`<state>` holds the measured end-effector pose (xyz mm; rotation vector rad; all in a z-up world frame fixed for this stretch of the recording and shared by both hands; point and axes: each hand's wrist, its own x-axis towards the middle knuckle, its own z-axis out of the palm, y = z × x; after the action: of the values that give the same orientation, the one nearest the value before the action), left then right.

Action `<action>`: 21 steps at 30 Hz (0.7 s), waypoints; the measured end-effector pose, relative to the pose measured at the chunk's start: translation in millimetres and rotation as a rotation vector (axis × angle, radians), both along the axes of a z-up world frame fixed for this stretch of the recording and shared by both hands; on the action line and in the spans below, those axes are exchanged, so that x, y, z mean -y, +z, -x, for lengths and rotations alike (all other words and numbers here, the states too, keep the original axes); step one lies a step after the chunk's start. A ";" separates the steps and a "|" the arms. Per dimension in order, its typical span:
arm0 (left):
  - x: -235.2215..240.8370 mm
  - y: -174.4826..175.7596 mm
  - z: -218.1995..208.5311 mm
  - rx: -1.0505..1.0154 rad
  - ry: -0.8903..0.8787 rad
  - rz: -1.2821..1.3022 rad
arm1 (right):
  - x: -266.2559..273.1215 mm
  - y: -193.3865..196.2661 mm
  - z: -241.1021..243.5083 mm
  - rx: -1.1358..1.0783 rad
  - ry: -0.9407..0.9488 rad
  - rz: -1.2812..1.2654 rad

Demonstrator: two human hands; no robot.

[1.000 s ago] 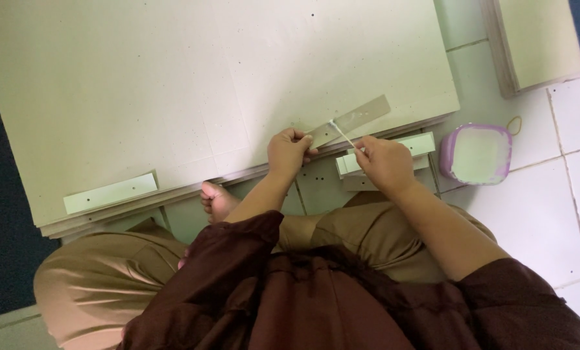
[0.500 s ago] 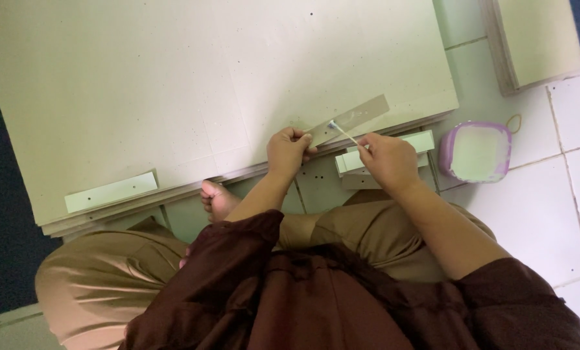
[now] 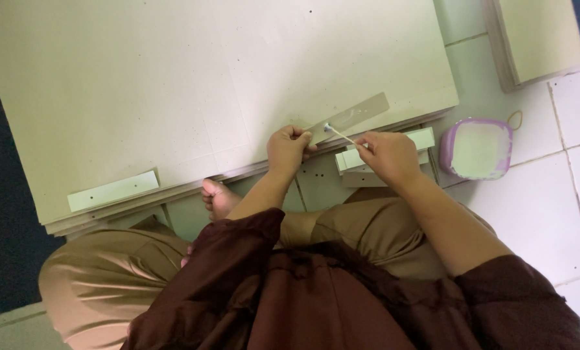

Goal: The person applies glue to a small white wooden strip using a stick and then attaches it to the edge of a larger white board. They press the strip firmly into place and repeat the process with another strip on a different section of the board.

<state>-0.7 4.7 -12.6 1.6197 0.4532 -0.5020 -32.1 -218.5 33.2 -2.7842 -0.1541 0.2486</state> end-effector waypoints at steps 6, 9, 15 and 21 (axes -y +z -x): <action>0.3 -0.3 0.8 -0.007 0.031 0.053 | 43.7 -13.0 4.6 0.027 -0.150 0.125; -0.3 -1.8 1.7 -0.014 0.034 0.068 | 17.8 -7.9 3.6 0.024 -0.123 0.073; -0.2 2.6 0.5 -0.023 0.036 0.051 | 21.9 -21.0 -0.7 0.053 -0.114 0.149; 0.1 1.6 0.2 -0.002 0.033 0.049 | 7.6 -11.7 2.5 -0.024 -0.080 0.083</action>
<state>-1.0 4.6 -10.9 1.5627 0.4650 -0.4866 -34.7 -226.2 21.5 -2.8606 -0.0277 0.2741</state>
